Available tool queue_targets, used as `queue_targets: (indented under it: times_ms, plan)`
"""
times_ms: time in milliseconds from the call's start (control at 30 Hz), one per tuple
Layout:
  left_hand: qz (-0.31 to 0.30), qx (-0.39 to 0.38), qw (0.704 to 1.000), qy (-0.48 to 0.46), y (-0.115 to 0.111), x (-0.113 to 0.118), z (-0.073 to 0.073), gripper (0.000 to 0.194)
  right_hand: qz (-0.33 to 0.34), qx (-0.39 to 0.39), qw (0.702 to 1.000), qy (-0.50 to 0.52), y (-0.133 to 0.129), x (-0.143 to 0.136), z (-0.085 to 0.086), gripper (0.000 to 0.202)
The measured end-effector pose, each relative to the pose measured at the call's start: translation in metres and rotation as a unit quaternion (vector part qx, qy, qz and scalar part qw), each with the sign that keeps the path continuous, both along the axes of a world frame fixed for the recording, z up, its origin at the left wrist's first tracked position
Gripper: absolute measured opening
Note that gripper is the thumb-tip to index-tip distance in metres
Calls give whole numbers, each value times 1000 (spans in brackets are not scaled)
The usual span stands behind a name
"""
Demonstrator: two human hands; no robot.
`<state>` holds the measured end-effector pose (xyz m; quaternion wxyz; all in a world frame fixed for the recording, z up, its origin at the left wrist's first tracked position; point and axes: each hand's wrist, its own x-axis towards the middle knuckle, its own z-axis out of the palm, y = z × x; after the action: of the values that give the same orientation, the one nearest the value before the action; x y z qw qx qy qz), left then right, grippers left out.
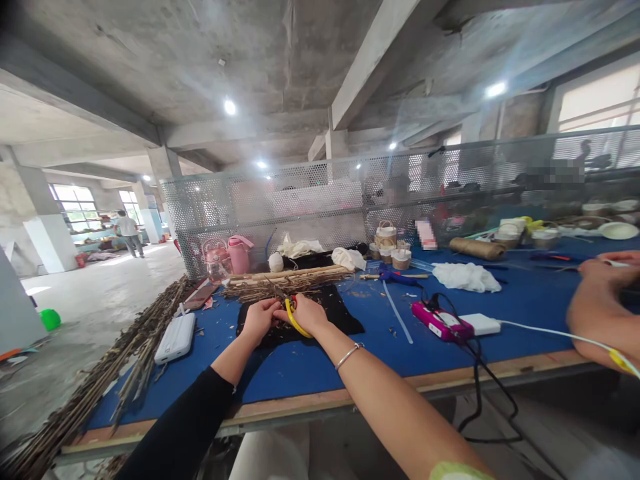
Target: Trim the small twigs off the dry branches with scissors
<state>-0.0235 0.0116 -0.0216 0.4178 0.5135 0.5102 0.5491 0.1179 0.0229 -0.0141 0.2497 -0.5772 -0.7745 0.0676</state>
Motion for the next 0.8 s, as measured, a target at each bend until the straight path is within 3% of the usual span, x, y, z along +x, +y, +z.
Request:
queue_targets:
  times_ms: [467,800]
  plan:
    - [-78,-27,991,-102,-5,4,3,25,41,19,998,36,0,0,-3,57]
    - [-74,10,995,-61,0,1,-2,28,-15,7,1000,-14,-2,-1,3,59]
